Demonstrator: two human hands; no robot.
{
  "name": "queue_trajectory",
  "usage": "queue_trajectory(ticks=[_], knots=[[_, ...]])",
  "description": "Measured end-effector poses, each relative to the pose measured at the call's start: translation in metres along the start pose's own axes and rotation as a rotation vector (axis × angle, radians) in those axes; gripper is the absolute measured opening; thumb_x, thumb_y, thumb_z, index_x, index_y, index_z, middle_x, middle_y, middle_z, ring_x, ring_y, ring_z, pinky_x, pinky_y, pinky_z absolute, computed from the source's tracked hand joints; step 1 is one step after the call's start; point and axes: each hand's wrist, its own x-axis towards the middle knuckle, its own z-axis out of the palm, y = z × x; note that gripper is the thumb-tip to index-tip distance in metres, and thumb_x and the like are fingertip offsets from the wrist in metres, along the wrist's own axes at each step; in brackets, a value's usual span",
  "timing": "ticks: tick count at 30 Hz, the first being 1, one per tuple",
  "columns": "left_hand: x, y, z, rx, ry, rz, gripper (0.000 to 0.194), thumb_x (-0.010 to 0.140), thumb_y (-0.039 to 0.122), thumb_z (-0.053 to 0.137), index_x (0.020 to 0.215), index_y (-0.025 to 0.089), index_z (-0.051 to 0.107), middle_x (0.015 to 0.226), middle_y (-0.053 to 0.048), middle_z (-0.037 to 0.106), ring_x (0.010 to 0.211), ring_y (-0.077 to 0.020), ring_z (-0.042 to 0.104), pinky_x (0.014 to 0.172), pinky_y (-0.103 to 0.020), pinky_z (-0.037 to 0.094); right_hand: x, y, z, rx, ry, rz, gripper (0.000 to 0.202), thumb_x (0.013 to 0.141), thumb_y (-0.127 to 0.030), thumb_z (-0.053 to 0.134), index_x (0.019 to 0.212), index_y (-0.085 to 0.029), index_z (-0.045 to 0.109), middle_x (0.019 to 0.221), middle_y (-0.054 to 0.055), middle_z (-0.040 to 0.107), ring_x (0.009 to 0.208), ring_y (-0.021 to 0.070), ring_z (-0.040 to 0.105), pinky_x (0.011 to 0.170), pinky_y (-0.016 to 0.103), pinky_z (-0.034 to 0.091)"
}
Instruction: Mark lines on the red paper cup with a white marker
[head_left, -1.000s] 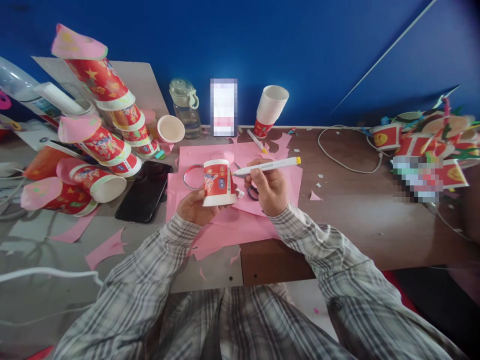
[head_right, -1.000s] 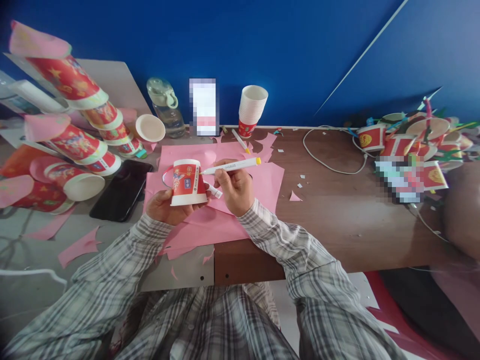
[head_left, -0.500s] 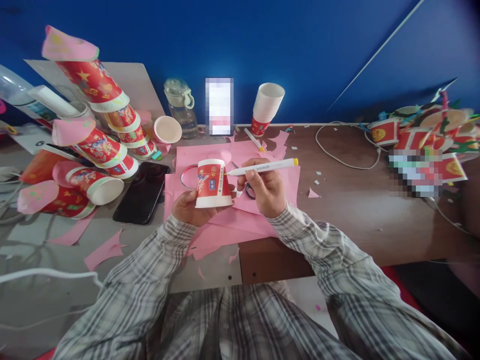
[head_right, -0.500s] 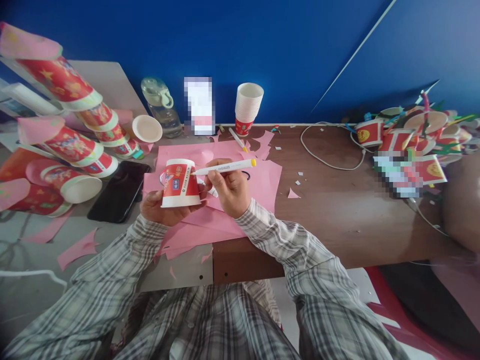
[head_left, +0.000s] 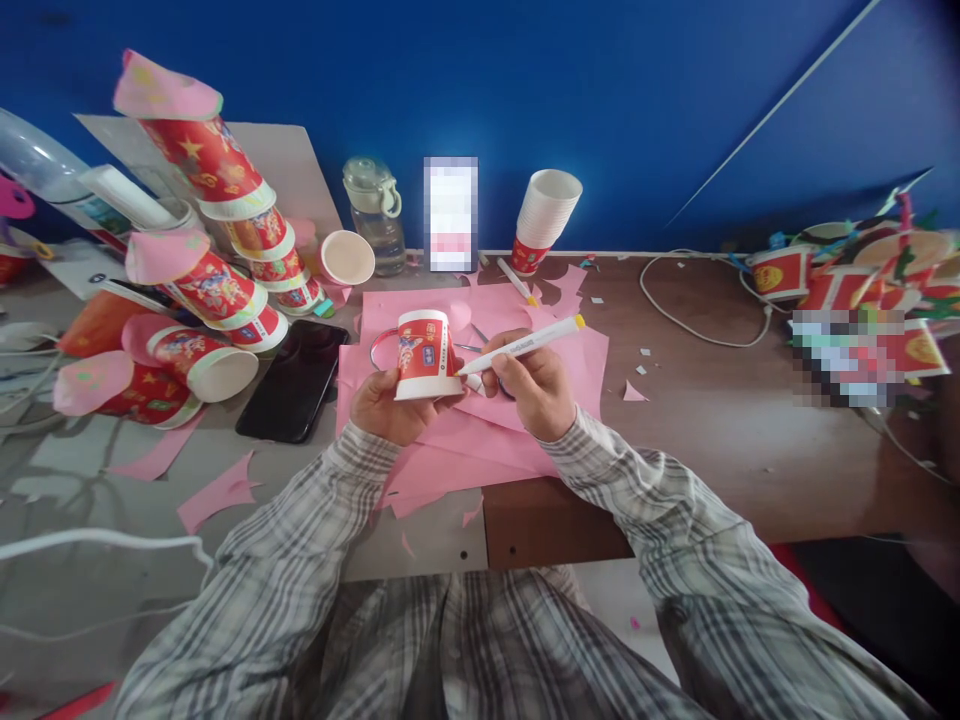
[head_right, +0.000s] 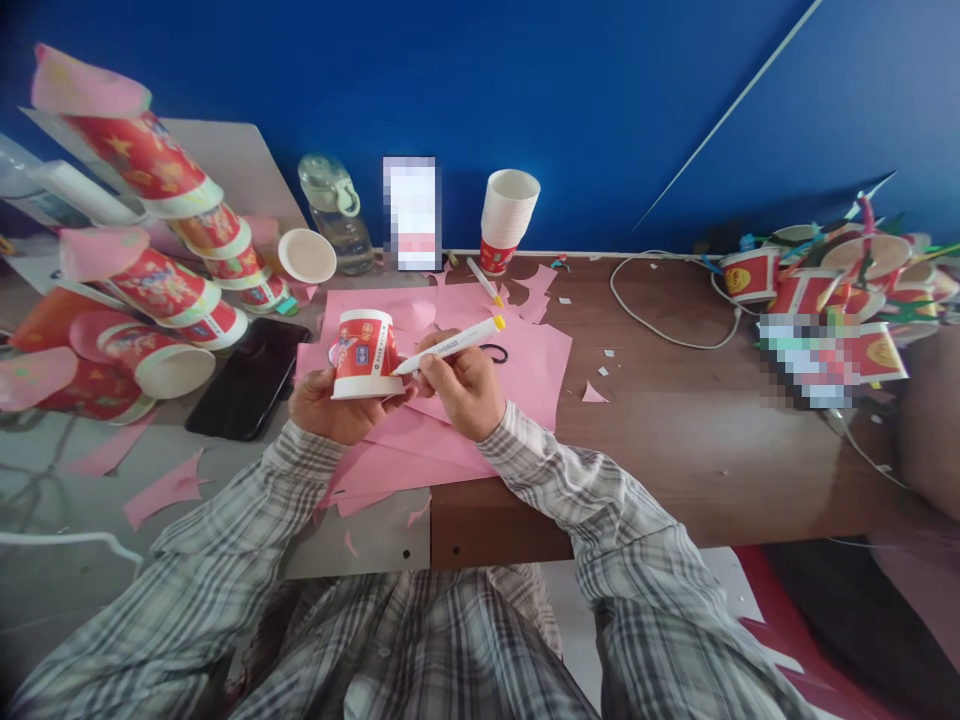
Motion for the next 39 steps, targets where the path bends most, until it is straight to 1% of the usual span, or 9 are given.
queue_trajectory(ticks=[6,10,15,22,26,28,31,35,39], knots=[[0.001,0.001,-0.001,-0.009,0.028,-0.008,0.055,0.062,0.040,0.062,0.109,0.013,0.054,0.109,-0.010,0.062,0.106,-0.0321,0.054,0.100,-0.052,0.034,0.002,0.003,-0.002,0.035,-0.075,0.052,0.014,0.078,-0.026,0.048,0.077,-0.014,0.056,0.049,-0.003,0.049,0.042,0.0111,0.045,0.043,0.025,0.039],[0.002,0.001,0.004,-0.039,0.084,0.012,0.052,0.060,0.038,0.065,0.105,0.015,0.055,0.103,-0.007,0.064,0.102,-0.0286,0.055,0.095,-0.047,0.039,0.007,0.001,-0.009,0.095,0.008,0.054,0.015,0.080,-0.029,0.048,0.083,-0.016,0.056,0.051,-0.002,0.051,0.041,0.0118,0.044,0.040,0.025,0.035],[0.004,-0.004,0.007,-0.026,0.161,0.039,0.047,0.058,0.034,0.068,0.100,0.017,0.055,0.101,-0.007,0.063,0.099,-0.0281,0.056,0.093,-0.049,0.040,0.012,-0.001,-0.018,0.058,0.144,-0.058,0.014,0.082,-0.029,0.047,0.092,-0.021,0.055,0.056,-0.002,0.051,0.048,0.0128,0.048,0.050,0.029,0.042],[0.006,-0.012,0.007,0.090,0.089,0.142,0.050,0.059,0.029,0.070,0.106,0.019,0.054,0.096,-0.005,0.063,0.093,-0.0256,0.058,0.085,-0.045,0.046,0.008,0.000,-0.014,-0.106,0.095,-0.117,0.023,0.081,-0.031,0.049,0.101,-0.022,0.053,0.076,0.003,0.059,0.066,0.0172,0.060,0.066,0.036,0.051],[0.007,-0.014,0.005,0.147,0.076,0.163,0.054,0.058,0.026,0.070,0.109,0.017,0.053,0.097,-0.007,0.063,0.093,-0.0254,0.058,0.086,-0.044,0.047,0.010,0.004,-0.016,-0.229,0.104,-0.149,0.029,0.082,-0.030,0.047,0.109,-0.019,0.051,0.084,0.006,0.061,0.077,0.0188,0.062,0.071,0.036,0.051],[0.007,-0.016,0.005,0.166,0.126,0.169,0.055,0.056,0.024,0.071,0.108,0.017,0.054,0.098,-0.006,0.063,0.094,-0.0253,0.057,0.088,-0.042,0.047,0.014,0.011,-0.020,-0.310,0.117,-0.145,0.034,0.082,-0.032,0.048,0.113,-0.018,0.049,0.089,0.008,0.060,0.080,0.0200,0.062,0.071,0.036,0.051],[0.006,-0.018,0.005,0.207,0.190,0.168,0.057,0.053,0.024,0.073,0.106,0.018,0.055,0.098,-0.006,0.064,0.095,-0.0255,0.058,0.088,-0.040,0.046,0.023,0.028,-0.027,-0.514,0.135,-0.165,0.038,0.079,-0.029,0.051,0.115,-0.017,0.048,0.094,0.010,0.060,0.086,0.0222,0.060,0.080,0.039,0.049],[0.005,-0.019,0.007,0.265,0.140,0.121,0.058,0.054,0.030,0.074,0.107,0.019,0.054,0.101,-0.007,0.063,0.098,-0.0289,0.057,0.087,-0.042,0.046,0.032,0.057,-0.035,-0.745,0.124,-0.219,0.039,0.075,-0.025,0.054,0.113,-0.014,0.050,0.098,0.014,0.059,0.092,0.0262,0.056,0.087,0.042,0.046],[0.005,-0.021,0.005,0.345,0.178,0.164,0.061,0.052,0.033,0.076,0.107,0.019,0.054,0.096,-0.006,0.064,0.091,-0.0269,0.058,0.081,-0.038,0.047,0.031,0.078,-0.035,-0.898,0.071,-0.178,0.049,0.073,-0.031,0.057,0.118,-0.013,0.046,0.106,0.018,0.056,0.097,0.0303,0.054,0.085,0.044,0.045]])
